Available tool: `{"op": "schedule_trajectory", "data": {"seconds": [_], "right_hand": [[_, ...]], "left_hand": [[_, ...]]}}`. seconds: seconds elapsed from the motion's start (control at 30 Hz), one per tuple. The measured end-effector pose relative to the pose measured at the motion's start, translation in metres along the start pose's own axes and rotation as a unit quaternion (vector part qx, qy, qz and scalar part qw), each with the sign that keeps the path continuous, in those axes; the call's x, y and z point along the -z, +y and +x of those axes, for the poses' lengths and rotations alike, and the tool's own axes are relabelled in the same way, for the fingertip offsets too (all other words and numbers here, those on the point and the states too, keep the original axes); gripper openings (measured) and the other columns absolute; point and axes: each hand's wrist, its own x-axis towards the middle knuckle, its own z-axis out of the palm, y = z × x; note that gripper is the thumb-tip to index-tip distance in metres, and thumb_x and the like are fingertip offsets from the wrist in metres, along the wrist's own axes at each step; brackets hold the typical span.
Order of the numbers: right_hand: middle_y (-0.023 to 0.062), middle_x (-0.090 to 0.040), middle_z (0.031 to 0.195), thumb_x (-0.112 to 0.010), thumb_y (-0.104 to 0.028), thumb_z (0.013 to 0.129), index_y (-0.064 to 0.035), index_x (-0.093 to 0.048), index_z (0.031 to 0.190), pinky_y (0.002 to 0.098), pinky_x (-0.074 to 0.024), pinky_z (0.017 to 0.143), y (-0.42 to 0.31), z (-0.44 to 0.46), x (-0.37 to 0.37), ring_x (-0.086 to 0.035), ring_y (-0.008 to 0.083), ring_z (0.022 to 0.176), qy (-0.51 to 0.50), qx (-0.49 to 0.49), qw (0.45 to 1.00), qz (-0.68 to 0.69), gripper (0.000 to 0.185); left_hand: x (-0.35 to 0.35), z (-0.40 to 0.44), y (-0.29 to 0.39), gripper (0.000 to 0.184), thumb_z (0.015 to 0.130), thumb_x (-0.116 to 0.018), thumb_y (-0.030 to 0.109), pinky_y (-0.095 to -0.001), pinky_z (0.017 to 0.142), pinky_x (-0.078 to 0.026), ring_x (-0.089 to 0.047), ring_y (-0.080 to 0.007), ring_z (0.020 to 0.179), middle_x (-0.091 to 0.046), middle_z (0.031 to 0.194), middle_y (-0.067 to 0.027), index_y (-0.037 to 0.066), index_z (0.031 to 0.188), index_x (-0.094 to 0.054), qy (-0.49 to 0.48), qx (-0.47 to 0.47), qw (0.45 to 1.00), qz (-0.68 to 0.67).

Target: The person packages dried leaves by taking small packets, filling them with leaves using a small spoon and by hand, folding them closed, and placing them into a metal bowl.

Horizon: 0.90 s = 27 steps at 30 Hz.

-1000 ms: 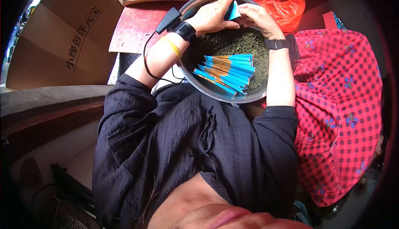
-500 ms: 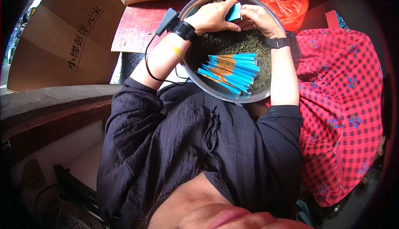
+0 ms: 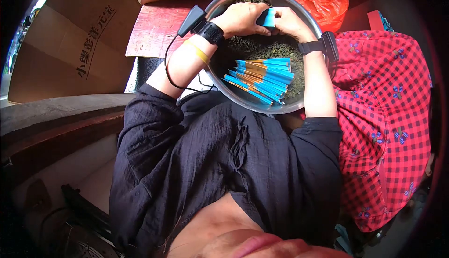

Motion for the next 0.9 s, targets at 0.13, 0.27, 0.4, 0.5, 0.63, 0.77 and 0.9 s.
{"op": "schedule_trajectory", "data": {"seconds": [0.13, 0.27, 0.4, 0.5, 0.63, 0.77, 0.9], "right_hand": [[0.0012, -0.064, 0.072, -0.056, -0.016, 0.087, -0.0048, -0.065, 0.092, 0.0253, -0.0484, 0.054, 0.014, 0.006, -0.003, -0.059, 0.0093, 0.059, 0.007, 0.040, 0.999, 0.030, 0.015], [-0.0002, -0.061, 0.069, -0.060, -0.027, 0.091, -0.0050, -0.064, 0.088, 0.0244, -0.0461, 0.054, 0.008, -0.002, 0.010, -0.056, 0.0078, 0.059, 0.025, 0.061, 0.998, 0.004, 0.023], [-0.0022, -0.060, 0.068, -0.069, -0.041, 0.085, -0.0057, -0.065, 0.085, 0.0213, -0.0430, 0.055, 0.011, -0.013, 0.027, -0.054, 0.0058, 0.060, 0.113, 0.039, 0.990, 0.075, 0.035], [0.0018, -0.063, 0.070, -0.071, -0.037, 0.081, -0.0038, -0.066, 0.086, 0.0260, -0.0464, 0.060, 0.043, -0.007, 0.039, -0.058, 0.0095, 0.065, 0.116, 0.034, 0.992, -0.033, 0.034], [0.0085, -0.068, 0.083, -0.069, -0.034, 0.075, -0.0114, -0.068, 0.090, 0.0380, -0.0496, 0.074, 0.021, -0.020, 0.029, -0.065, 0.0228, 0.082, 0.111, -0.041, 0.954, -0.277, 0.027], [0.0106, -0.068, 0.094, -0.067, -0.032, 0.075, -0.0176, -0.069, 0.091, 0.0431, -0.0487, 0.081, 0.004, -0.022, 0.019, -0.064, 0.0302, 0.094, 0.115, -0.095, 0.922, -0.358, 0.022], [0.0130, -0.068, 0.091, -0.063, -0.032, 0.079, -0.0140, -0.068, 0.094, 0.0418, -0.0489, 0.079, 0.022, -0.014, 0.024, -0.064, 0.0303, 0.091, 0.119, -0.014, 0.950, -0.289, 0.024]], "left_hand": [[0.005, 0.000, 0.003, 0.062, 0.071, -0.078, 0.040, -0.0413, 0.079, -0.050, -0.063, -0.0366, 0.093, -0.065, 0.097, -0.0207, 0.003, 0.116, -0.055, -0.018, 0.013, 1.000, -0.017], [0.003, 0.002, 0.000, 0.062, 0.071, -0.078, 0.043, -0.0412, 0.079, -0.051, -0.064, -0.0360, 0.092, -0.065, 0.096, -0.0209, 0.003, 0.114, -0.056, 0.008, 0.013, 1.000, -0.017], [0.010, 0.002, 0.002, 0.063, 0.071, -0.077, 0.047, -0.0410, 0.079, -0.051, -0.064, -0.0358, 0.092, -0.066, 0.095, -0.0206, 0.003, 0.113, -0.058, 0.011, 0.039, 0.999, -0.034], [0.011, 0.001, 0.002, 0.064, 0.071, -0.076, 0.049, -0.0405, 0.078, -0.051, -0.064, -0.0353, 0.091, -0.066, 0.093, -0.0201, 0.003, 0.111, -0.059, 0.037, 0.050, 0.998, -0.032], [0.010, 0.003, -0.001, 0.058, 0.072, -0.075, 0.050, -0.0408, 0.072, -0.050, -0.065, -0.0337, 0.083, -0.066, 0.087, -0.0189, 0.003, 0.103, -0.062, 0.098, 0.074, 0.992, -0.012], [0.010, 0.003, -0.002, 0.054, 0.074, -0.075, 0.048, -0.0356, 0.057, -0.048, -0.064, -0.0239, 0.062, -0.063, 0.070, -0.0125, 0.004, 0.102, -0.061, 0.131, 0.058, 0.989, -0.029], [0.008, 0.003, -0.005, 0.050, 0.076, -0.075, 0.045, -0.0309, 0.050, -0.046, -0.060, -0.0154, 0.052, -0.060, 0.060, -0.0069, 0.005, 0.103, -0.061, 0.137, 0.069, 0.987, -0.050]]}}
